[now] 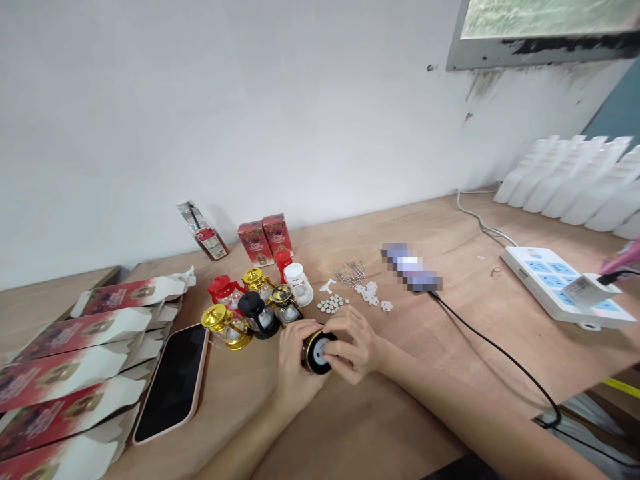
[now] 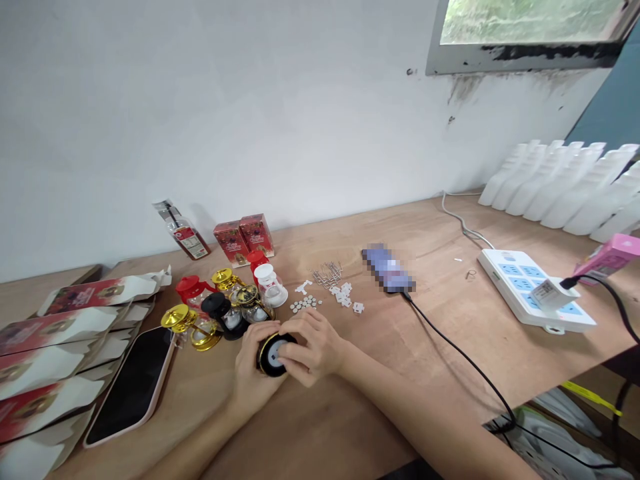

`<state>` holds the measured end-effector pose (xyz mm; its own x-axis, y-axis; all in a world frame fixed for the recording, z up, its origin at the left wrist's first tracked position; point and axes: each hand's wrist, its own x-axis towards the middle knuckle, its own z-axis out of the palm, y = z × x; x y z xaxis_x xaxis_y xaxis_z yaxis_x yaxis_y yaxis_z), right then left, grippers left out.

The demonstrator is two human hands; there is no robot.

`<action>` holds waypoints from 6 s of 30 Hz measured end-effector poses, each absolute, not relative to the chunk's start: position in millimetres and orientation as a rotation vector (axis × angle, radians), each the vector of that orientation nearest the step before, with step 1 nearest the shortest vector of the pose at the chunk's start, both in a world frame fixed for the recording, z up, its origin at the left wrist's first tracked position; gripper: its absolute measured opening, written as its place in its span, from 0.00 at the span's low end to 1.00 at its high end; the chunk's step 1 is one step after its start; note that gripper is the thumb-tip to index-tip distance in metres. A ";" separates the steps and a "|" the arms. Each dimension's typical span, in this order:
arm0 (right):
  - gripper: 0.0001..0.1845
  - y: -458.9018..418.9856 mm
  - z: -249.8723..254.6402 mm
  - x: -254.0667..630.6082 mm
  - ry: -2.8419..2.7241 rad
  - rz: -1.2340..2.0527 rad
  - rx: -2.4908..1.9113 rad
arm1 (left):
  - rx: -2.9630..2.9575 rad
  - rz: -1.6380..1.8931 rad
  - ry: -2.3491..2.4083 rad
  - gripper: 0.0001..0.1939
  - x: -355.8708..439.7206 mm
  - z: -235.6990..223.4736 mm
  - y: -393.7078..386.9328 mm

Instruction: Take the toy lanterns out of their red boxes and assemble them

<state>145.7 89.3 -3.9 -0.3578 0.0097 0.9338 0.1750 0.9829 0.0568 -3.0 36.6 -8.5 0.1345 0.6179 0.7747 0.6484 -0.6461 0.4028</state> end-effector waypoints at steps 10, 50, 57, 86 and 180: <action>0.06 91.2 -3.6 147.1 -1.942 -0.193 -0.081 | -2.340 -1.686 -1.375 0.17 -5.7 -12.8 38.0; 0.06 90.8 -0.2 145.6 -1.995 -0.153 -0.318 | -2.159 -1.347 -1.472 0.19 -16.0 -14.4 42.6; 0.04 91.8 -4.3 144.9 -1.994 -0.228 -0.428 | -2.181 -1.297 -1.512 0.26 -17.5 -15.2 43.2; 0.07 97.9 -1.1 153.0 -2.141 -0.463 -0.121 | -2.228 -1.149 -1.466 0.24 -25.7 -14.4 49.7; 0.23 87.0 -2.6 135.1 -1.396 1.479 -1.064 | -2.070 -0.732 -1.124 0.16 -21.3 -7.8 40.0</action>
<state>135.1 87.0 -2.6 -0.3052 0.9514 -0.0408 -0.0139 -0.0473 -0.9988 -21.3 40.0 -7.8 0.4734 0.4955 0.7282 0.8664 -0.4111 -0.2835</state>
